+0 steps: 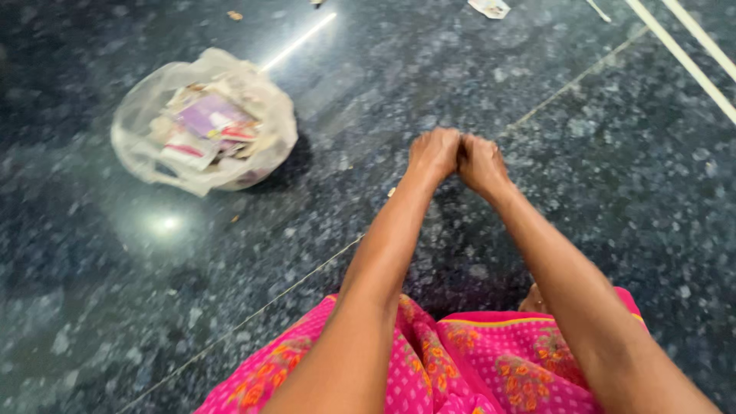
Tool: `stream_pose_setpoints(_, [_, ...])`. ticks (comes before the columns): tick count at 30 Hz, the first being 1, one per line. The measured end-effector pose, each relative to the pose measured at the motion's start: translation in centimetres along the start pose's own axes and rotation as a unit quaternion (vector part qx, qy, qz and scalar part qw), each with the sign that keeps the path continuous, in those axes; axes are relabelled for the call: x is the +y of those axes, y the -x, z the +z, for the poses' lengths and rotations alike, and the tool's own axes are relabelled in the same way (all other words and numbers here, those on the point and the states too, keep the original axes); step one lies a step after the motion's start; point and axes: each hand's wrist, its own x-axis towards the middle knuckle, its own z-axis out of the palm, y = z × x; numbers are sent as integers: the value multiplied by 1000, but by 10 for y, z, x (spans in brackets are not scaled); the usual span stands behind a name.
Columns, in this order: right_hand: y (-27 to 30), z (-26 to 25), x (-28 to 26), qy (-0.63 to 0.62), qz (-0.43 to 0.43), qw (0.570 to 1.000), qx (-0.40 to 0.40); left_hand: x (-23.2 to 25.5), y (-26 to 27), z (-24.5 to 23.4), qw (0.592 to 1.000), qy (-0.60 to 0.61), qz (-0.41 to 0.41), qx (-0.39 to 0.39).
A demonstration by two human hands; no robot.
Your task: The person sits on a tiled floor and gathers scattered paper scraps and small wrappers into a white plastic bag. They repeatedly pick up pieces from the floor and place them into the bag, occasionally adjusting the bag's position.
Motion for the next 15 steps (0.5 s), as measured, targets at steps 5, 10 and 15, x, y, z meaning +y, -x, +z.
stream_pose_setpoints(5, [-43,-1,-97,-62,-65,996,27,-38,8,-104,996,-54,-12,71])
stream_pose_setpoints(10, [-82,3,-224,-121,-139,983,26,-86,25,-229,986,-141,-40,77])
stream_pose_setpoints(15, [-112,33,-323,-205,-17,974,-98,-137,68,-322,973,-177,-99,106])
